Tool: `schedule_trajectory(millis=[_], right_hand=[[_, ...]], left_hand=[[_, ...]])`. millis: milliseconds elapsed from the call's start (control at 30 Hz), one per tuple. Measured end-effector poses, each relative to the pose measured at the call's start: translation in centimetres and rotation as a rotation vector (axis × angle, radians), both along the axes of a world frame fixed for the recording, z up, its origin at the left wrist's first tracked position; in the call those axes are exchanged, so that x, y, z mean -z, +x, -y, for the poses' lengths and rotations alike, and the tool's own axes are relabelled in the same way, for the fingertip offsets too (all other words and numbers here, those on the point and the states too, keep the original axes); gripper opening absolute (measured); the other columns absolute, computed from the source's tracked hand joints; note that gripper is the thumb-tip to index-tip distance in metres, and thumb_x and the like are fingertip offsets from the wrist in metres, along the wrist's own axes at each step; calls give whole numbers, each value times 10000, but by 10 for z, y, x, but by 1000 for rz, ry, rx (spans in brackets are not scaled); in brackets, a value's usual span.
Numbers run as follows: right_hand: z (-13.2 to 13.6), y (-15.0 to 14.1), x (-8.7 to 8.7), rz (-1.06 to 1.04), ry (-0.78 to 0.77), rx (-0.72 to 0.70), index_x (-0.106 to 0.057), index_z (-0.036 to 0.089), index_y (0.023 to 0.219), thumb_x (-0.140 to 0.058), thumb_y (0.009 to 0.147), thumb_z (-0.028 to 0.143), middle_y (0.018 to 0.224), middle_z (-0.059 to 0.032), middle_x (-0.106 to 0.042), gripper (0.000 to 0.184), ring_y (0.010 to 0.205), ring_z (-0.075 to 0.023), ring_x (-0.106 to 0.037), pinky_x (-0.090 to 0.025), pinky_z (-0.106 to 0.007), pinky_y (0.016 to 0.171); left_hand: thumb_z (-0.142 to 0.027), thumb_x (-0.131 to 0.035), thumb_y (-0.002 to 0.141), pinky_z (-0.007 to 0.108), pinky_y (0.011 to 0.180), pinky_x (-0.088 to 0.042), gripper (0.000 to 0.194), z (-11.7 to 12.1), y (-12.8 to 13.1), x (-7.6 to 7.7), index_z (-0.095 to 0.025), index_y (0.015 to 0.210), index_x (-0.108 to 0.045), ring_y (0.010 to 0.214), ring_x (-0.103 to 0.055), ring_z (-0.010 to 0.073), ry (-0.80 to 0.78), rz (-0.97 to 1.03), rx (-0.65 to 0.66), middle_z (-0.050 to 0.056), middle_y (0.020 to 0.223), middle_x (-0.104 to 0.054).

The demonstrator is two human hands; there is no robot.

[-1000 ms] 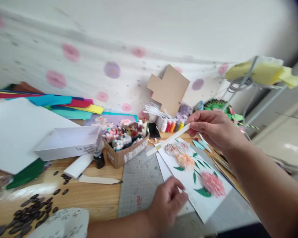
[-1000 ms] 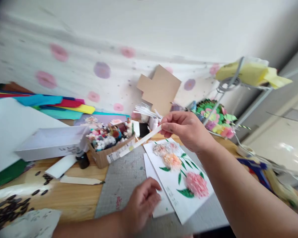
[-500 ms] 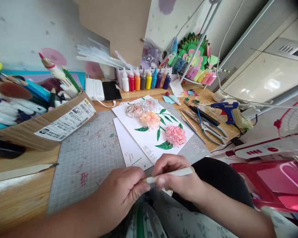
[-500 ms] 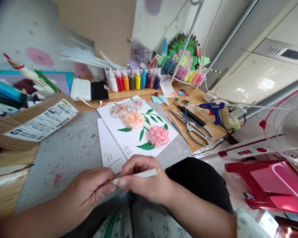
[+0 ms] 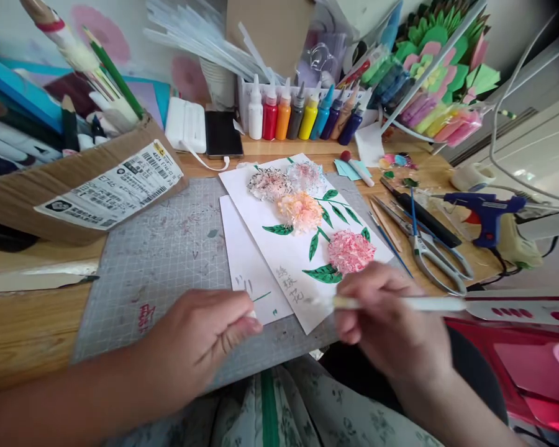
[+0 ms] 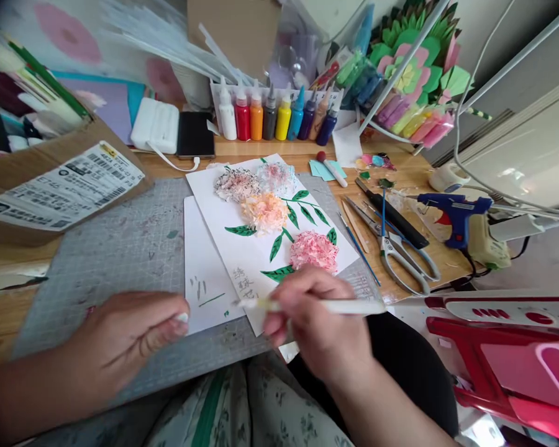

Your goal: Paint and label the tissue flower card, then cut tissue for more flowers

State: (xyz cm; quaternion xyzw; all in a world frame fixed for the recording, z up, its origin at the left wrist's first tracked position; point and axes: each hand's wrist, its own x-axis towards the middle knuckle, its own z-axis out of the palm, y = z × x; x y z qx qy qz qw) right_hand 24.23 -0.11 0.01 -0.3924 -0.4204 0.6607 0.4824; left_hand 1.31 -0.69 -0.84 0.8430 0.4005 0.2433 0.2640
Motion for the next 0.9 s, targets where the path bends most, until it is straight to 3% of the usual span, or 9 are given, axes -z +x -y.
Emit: schedule_trajectory(millis=[67,167,267,400,600,900], right_hand=[[-6,10,1,68,97,108,-631,188,748,-636,813,254,571,0,-660,93,449,-111,-591,-483,-197,403],[-8,8,10,213,206,188,-594,197,775,-650,798,201,579,18,-638,60,454,-104,-578,-471,-199,418],[-5,-5,21,357,248,192,-554,204,784,-625,804,179,575,35,-602,78,459,-97,-562,-445,-195,418],[-2,-15,26,583,275,188,-558,203,773,-625,781,170,617,19,-617,75,495,-109,-583,-443,-202,427],[-4,-16,22,831,424,173,-597,223,816,-651,760,136,701,17,-658,116,603,-102,-624,-460,-182,474],[-7,-20,24,913,445,156,-622,274,856,-660,764,147,736,46,-679,162,680,-93,-642,-536,-181,613]], left_hand=[[-310,-393,941,188,445,-317,340,-1,-1,0,-194,622,-417,443,-439,75,49,-16,-21,-61,511,-417],[-291,-378,944,210,502,-399,286,2,4,1,-194,700,-492,527,-528,104,95,-63,94,-28,616,-553],[-217,-356,935,260,628,-485,245,6,11,5,-194,771,-536,722,-633,150,129,-97,200,43,956,-679],[-146,-387,870,323,621,-506,177,10,12,16,-201,765,-519,750,-650,199,180,-143,167,94,1245,-607],[-162,-440,798,341,519,-480,100,15,8,34,-216,718,-463,662,-640,219,235,-177,110,132,1342,-536],[-183,-507,764,302,606,-539,54,15,10,46,-213,719,-506,707,-647,175,242,-66,20,73,1369,-523]])
